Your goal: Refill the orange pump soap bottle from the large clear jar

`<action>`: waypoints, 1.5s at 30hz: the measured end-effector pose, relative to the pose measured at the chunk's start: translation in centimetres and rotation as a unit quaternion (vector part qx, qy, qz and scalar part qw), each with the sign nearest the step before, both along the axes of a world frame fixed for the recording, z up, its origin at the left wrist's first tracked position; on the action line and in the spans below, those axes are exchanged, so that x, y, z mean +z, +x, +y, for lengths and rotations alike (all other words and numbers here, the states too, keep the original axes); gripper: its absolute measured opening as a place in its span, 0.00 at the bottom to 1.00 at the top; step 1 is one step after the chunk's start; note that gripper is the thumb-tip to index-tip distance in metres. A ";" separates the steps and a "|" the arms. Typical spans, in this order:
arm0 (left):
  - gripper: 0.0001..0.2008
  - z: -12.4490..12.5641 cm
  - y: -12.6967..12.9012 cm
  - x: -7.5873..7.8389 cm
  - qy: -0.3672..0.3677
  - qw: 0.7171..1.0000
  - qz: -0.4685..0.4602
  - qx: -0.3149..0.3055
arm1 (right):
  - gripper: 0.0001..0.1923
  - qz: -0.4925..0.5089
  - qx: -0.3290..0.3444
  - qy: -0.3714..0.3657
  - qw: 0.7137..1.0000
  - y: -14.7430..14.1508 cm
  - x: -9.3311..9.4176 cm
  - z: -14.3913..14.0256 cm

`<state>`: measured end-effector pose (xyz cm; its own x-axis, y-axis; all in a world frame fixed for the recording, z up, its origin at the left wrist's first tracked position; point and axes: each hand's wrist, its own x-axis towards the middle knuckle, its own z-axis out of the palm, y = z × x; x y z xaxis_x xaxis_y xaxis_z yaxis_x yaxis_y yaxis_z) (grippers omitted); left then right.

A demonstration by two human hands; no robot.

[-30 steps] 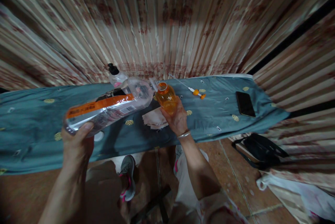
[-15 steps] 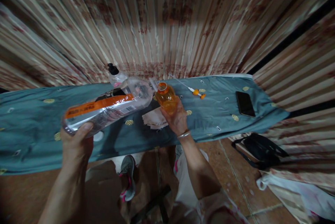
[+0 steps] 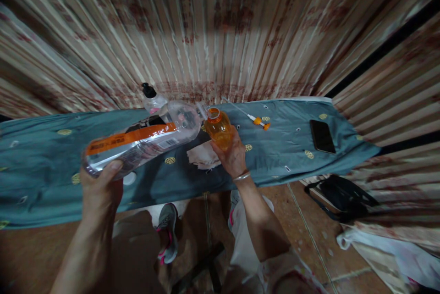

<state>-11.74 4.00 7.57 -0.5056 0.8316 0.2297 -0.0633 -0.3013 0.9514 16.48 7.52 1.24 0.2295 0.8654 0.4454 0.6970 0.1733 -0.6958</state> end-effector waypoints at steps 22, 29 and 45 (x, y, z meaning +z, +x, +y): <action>0.33 -0.3 0.0 0.1 -0.002 0.999 0.040 -0.011 | 0.38 -0.009 -0.004 -0.011 1.000 -0.1 0.1 -0.1; 0.32 -0.3 0.1 0.3 0.000 1.000 0.010 -0.017 | 0.39 -0.010 0.005 -0.012 1.000 0.0 0.0 0.0; 0.34 -0.1 0.0 -0.1 0.006 1.000 0.025 -0.011 | 0.38 0.006 -0.010 -0.003 1.000 0.0 -0.2 0.0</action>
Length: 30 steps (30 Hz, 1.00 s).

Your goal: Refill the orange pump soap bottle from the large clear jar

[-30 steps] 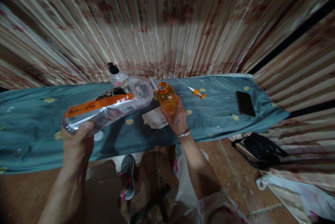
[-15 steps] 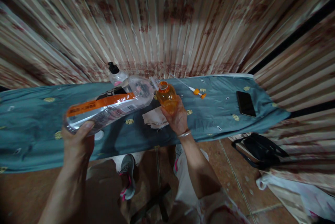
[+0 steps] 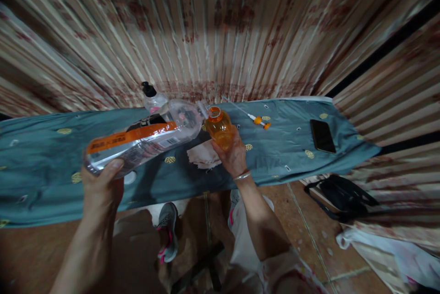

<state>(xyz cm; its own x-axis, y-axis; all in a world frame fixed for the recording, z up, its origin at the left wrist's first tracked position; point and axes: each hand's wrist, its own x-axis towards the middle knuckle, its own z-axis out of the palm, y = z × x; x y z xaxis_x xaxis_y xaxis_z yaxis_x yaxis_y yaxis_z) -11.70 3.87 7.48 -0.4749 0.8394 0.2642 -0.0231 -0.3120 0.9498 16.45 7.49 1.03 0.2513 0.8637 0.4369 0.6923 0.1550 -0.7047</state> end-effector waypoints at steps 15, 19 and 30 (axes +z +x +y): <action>0.33 0.0 0.0 -0.1 0.002 1.000 0.017 -0.007 | 0.40 -0.015 0.007 0.014 1.000 0.2 -0.2 0.1; 0.37 0.0 0.0 -0.2 0.005 1.000 0.003 -0.002 | 0.39 -0.004 -0.007 0.004 1.000 0.1 -0.1 0.1; 0.36 0.1 0.3 -0.1 0.016 1.000 -0.017 0.005 | 0.38 -0.004 -0.005 0.010 1.000 0.1 0.0 -0.1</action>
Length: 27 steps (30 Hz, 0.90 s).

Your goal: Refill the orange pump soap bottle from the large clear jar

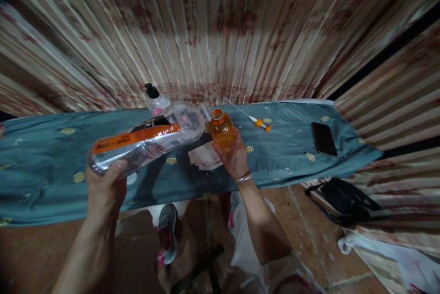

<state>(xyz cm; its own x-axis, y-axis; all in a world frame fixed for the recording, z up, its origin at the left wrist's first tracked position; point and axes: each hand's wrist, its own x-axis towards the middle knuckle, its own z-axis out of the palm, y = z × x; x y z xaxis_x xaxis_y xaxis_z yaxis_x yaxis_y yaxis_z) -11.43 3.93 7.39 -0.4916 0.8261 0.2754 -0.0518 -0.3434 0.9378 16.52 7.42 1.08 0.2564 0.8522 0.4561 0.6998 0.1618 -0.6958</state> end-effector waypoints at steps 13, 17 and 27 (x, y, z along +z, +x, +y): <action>0.39 0.1 0.0 0.1 -0.005 1.000 -0.013 0.003 | 0.40 -0.025 -0.012 0.005 1.000 0.2 -0.7 0.2; 0.39 0.1 0.0 0.0 -0.005 1.000 -0.017 0.000 | 0.38 -0.014 -0.003 -0.012 1.000 0.1 -0.2 0.0; 0.35 -0.1 -0.2 -0.1 0.001 1.000 -0.004 -0.014 | 0.39 -0.013 0.000 -0.025 1.000 -0.2 0.3 -0.3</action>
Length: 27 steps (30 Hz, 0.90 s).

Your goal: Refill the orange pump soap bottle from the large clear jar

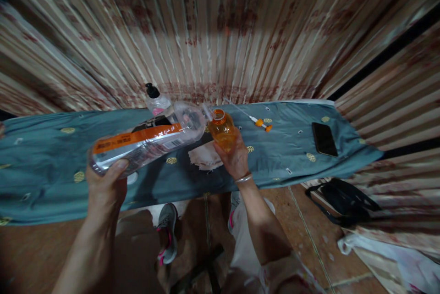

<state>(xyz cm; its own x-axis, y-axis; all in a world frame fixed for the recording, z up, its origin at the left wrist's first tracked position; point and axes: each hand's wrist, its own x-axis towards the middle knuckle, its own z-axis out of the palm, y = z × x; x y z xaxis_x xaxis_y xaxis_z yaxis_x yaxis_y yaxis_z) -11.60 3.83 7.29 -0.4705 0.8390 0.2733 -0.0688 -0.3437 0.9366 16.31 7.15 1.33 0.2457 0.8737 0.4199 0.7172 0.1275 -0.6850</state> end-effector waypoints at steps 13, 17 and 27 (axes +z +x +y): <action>0.34 -0.4 0.1 0.1 -0.008 1.000 0.011 -0.017 | 0.38 -0.023 -0.026 0.042 0.999 -0.2 -0.1 -0.2; 0.33 -0.4 0.1 0.0 -0.013 1.000 0.007 -0.015 | 0.38 -0.005 -0.027 0.051 0.998 -0.2 -0.1 0.0; 0.36 -0.5 0.0 -0.1 -0.027 0.999 0.034 -0.018 | 0.41 -0.009 -0.039 0.054 0.998 0.2 -0.6 0.0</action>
